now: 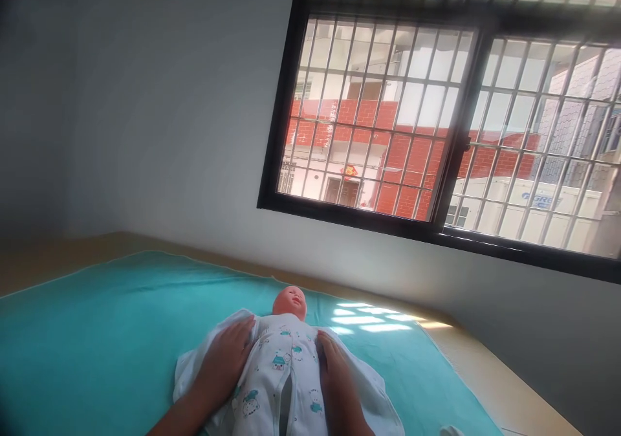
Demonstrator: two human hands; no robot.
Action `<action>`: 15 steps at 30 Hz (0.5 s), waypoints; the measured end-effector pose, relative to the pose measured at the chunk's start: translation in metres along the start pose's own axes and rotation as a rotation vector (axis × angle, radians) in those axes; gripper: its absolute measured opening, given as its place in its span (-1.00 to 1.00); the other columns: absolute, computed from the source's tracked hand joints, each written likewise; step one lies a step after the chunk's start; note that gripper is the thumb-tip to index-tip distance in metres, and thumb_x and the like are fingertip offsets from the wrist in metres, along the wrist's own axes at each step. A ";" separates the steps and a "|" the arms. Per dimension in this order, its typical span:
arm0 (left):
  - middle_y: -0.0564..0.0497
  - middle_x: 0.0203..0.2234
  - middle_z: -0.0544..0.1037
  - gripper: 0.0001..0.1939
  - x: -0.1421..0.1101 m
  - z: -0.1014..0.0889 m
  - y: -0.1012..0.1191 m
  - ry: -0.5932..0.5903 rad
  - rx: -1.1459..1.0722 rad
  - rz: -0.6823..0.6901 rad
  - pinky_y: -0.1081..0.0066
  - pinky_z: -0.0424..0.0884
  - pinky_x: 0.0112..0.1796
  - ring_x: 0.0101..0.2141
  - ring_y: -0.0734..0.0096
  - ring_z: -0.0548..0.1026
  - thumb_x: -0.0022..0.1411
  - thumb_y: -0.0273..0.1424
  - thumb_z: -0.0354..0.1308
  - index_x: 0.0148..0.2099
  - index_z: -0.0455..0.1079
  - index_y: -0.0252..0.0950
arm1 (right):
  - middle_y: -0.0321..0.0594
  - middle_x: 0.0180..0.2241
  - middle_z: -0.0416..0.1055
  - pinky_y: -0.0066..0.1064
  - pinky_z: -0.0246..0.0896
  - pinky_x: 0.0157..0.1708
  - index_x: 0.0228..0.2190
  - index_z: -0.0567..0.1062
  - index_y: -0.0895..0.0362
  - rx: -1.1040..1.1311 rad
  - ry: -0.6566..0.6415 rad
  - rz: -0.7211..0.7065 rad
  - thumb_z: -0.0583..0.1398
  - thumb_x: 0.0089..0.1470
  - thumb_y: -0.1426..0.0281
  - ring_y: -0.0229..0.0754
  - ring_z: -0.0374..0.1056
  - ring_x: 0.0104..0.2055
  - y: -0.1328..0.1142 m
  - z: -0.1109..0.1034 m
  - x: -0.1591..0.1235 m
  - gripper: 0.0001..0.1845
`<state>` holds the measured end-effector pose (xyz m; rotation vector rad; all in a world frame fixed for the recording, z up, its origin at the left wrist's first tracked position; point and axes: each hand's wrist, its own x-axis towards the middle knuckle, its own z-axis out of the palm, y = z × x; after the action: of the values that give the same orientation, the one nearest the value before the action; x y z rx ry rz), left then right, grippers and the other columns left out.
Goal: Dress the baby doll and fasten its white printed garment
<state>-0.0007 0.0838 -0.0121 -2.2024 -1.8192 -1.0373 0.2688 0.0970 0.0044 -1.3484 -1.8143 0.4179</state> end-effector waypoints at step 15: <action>-0.19 -0.10 0.56 -0.69 0.002 -0.018 0.021 -0.056 0.197 -0.218 0.12 0.36 -0.07 -0.08 0.08 0.50 0.36 -0.38 -0.07 0.03 0.41 -0.35 | -0.01 -0.06 0.50 -0.17 0.27 -0.01 -0.15 0.55 0.13 -0.419 -0.481 -0.367 0.14 0.03 0.39 0.06 0.41 -0.01 -0.120 0.036 0.063 -0.67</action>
<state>0.0108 0.0710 0.0096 -1.9744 -2.1225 -0.7944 0.1592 0.1165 0.0900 -1.2045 -2.6059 0.1739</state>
